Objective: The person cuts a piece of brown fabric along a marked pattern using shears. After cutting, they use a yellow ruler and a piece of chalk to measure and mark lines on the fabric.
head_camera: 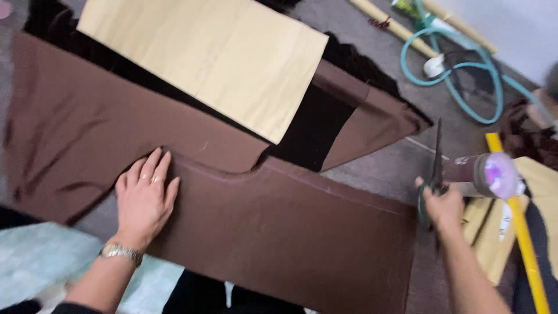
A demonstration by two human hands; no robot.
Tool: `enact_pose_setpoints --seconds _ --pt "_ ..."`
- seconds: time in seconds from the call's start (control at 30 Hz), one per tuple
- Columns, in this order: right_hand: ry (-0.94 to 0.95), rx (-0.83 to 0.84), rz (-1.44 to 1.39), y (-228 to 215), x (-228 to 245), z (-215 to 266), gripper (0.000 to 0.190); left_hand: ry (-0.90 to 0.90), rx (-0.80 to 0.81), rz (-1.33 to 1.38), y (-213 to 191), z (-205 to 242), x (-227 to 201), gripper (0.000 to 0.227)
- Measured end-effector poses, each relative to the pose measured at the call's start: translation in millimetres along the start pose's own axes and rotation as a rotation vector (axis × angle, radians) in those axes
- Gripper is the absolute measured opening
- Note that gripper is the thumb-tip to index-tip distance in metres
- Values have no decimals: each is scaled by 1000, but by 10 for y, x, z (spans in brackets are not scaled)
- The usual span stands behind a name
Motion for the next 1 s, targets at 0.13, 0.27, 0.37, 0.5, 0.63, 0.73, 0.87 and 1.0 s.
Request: enact_pose_setpoints --seconds 0.13,0.27,0.37,0.5,0.63,0.73,0.87,1.0 --pt "-90 31 -19 306 82 -486 67 -6 23 70 -119 19 37 53" --pt "-251 -48 81 566 176 -811 61 -37 15 92 -272 107 136 50" --pt "-316 -47 84 488 379 -780 64 -90 20 101 -328 219 226 47" --pt "-385 -88 80 544 326 -820 62 -80 -47 94 -384 416 261 44" --pt "-374 -95 120 494 292 -766 59 -92 -39 126 -333 533 67 43" --pt "-552 -177 243 231 382 -644 56 -157 63 196 -314 469 -199 46" --pt "-649 -214 -215 -464 378 -523 21 -75 2 231 -236 405 -629 45" --pt "-471 -306 -184 -856 -503 -1066 11 -11 -30 327 -228 353 -1023 44"
Point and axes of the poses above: each hand's wrist, its own z-axis away from the middle knuckle, its own y-axis out of the palm, x = y × z, the point moved 2 cm from there along -z, towards the middle knuckle, and after that the axes turned 9 degrees about -x, right-handed, at the moved point
